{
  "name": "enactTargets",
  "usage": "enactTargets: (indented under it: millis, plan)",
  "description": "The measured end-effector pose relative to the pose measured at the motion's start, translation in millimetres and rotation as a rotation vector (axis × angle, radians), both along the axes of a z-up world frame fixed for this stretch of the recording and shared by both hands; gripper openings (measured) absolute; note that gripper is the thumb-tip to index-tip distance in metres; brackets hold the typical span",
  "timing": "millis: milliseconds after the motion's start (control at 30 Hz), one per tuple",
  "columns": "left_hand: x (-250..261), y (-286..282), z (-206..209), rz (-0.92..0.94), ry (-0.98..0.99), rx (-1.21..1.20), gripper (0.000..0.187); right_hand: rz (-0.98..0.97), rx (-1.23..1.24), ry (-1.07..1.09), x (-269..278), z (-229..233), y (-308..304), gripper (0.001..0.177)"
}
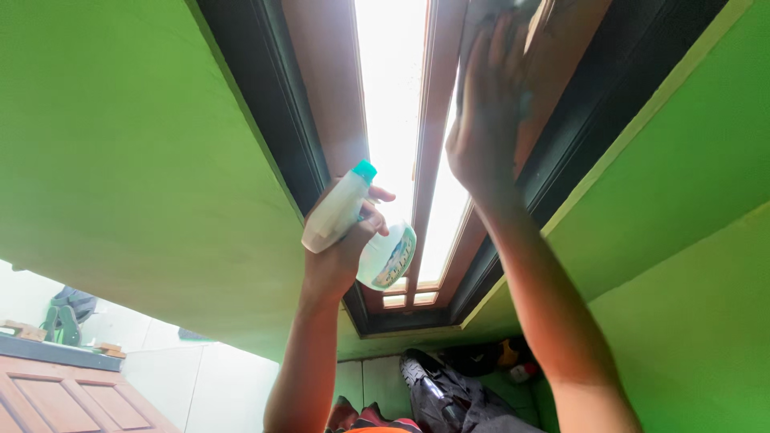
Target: The person cleans the vertical window frame using a spray bottle and a cloth. They repeatedly spray the frame and wipe it down with the cloth, focusing on the upper sections of the frame.
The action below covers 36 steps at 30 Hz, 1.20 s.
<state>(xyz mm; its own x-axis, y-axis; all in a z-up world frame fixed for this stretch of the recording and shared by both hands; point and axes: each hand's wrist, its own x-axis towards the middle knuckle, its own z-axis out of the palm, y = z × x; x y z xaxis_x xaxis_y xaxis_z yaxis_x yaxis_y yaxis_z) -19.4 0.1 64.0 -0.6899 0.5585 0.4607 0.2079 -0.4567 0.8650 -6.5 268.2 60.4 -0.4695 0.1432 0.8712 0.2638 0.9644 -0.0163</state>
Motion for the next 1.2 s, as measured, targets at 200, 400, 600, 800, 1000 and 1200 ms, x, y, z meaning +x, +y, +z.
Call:
enactTargets:
  millis: [200,400,600,800,1000,1200]
  plan:
    - [2.5,-23.1,12.4,0.085,0.035,0.049,0.033,0.007,-0.16,0.018,11.1,-78.0,-65.1,0.08]
    - [3.4,-20.2,14.2,0.068,0.058,0.059,0.025,0.005,0.01,0.043,14.9,48.4,-16.5,0.069]
    - [10.8,-10.0,16.9,0.052,0.044,0.035,0.038,-0.211,0.114,0.109,7.2,20.9,-24.0,0.069]
    - [7.4,-18.7,11.8,0.049,0.107,0.005,0.031,-0.305,0.182,0.059,18.8,-14.7,-36.7,0.071]
    - [11.5,-21.7,11.8,0.035,0.04,0.021,0.033,-0.403,0.248,0.073,-3.5,52.6,9.8,0.07]
    - [9.0,-30.2,6.8,0.048,0.067,-0.01,0.028,-0.262,0.04,-0.024,16.7,-65.6,-58.8,0.077]
